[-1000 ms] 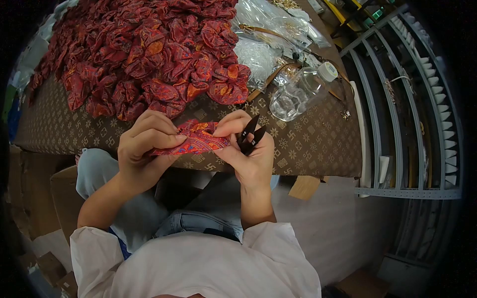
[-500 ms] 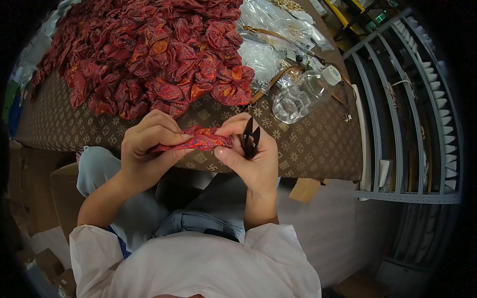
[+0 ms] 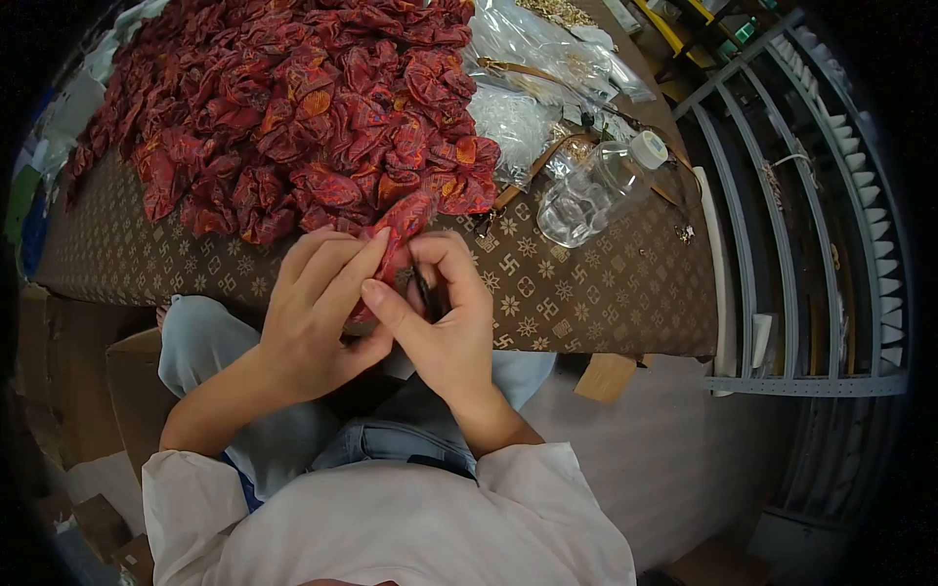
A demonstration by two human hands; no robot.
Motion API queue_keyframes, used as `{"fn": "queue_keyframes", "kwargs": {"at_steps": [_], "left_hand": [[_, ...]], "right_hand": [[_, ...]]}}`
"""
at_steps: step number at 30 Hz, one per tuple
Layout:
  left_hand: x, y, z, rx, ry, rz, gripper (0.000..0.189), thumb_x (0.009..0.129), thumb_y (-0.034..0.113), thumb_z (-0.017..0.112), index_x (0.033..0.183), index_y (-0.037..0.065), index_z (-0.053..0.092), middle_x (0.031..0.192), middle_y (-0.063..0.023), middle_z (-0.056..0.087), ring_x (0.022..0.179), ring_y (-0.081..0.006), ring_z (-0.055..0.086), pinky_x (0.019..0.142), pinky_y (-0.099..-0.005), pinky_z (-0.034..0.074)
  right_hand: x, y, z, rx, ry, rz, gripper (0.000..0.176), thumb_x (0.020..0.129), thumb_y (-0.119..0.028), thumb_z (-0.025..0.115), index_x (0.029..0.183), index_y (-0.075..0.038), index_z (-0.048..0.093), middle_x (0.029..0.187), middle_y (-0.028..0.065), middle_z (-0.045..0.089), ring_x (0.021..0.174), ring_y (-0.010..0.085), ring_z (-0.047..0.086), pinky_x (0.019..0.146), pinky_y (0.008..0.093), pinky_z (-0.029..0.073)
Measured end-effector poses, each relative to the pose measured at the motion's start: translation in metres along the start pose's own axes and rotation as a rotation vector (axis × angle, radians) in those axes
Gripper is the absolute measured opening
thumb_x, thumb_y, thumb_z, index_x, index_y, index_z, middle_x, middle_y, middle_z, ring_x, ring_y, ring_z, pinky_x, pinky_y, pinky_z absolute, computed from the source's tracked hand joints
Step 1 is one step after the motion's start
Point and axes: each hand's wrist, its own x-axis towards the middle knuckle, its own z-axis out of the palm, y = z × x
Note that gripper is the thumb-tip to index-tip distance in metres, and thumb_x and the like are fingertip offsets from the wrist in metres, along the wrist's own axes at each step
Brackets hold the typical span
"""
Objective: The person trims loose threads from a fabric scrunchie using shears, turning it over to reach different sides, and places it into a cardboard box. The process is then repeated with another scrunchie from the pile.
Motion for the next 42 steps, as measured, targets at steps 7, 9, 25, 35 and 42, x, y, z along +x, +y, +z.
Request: {"fn": "queue_keyframes", "kwargs": {"at_steps": [7,9,25,35,42], "left_hand": [[0.008,-0.017,-0.025,-0.394,-0.144,-0.225,0.040,0.062,0.003,0.064,0.102,0.001,0.056,0.098,-0.0123,0.050,0.086,-0.0269,0.050,0.073,-0.0355,0.044],[0.016,-0.020,-0.033,-0.294,-0.070,-0.233,0.037,0.065,0.002,0.063,0.101,0.003,0.056,0.105,-0.0119,0.050,0.096,-0.0259,0.050,0.076,-0.0328,0.044],[0.010,-0.017,-0.028,-1.206,-0.292,-0.824,0.008,0.075,-0.001,0.057,0.083,-0.001,0.056,0.077,-0.0009,0.052,0.068,-0.0047,0.047,0.060,-0.0178,0.038],[0.008,-0.018,-0.029,-1.154,-0.244,-0.710,0.011,0.073,0.001,0.063,0.080,-0.002,0.056,0.074,0.0004,0.054,0.064,-0.0026,0.050,0.055,-0.0161,0.041],[0.007,-0.019,-0.028,-1.204,-0.267,-0.706,0.009,0.073,0.001,0.063,0.079,-0.002,0.056,0.072,0.0006,0.054,0.063,-0.0023,0.050,0.054,-0.0159,0.041]], "right_hand": [[0.014,-0.017,-0.016,0.142,0.013,0.232,0.013,0.074,0.002,0.057,0.087,0.000,0.055,0.076,-0.0029,0.052,0.067,0.0013,0.045,0.058,0.0148,0.036],[0.017,-0.017,-0.021,0.170,-0.135,0.268,0.013,0.074,0.002,0.057,0.087,0.000,0.057,0.076,-0.0024,0.053,0.068,0.0013,0.046,0.058,0.0149,0.035],[0.023,-0.038,-0.025,-0.453,-0.215,-0.322,0.034,0.069,-0.009,0.066,0.099,0.002,0.058,0.068,0.0048,0.050,0.060,0.0123,0.047,0.053,0.0223,0.038],[0.007,-0.024,-0.024,-0.715,-0.218,-0.487,0.038,0.064,-0.011,0.068,0.100,-0.002,0.061,0.063,0.0052,0.048,0.052,0.0174,0.045,0.046,0.0266,0.036],[0.007,-0.023,-0.024,-0.748,-0.242,-0.519,0.037,0.063,-0.011,0.067,0.100,-0.004,0.062,0.062,0.0046,0.048,0.051,0.0167,0.044,0.044,0.0259,0.035]]}}
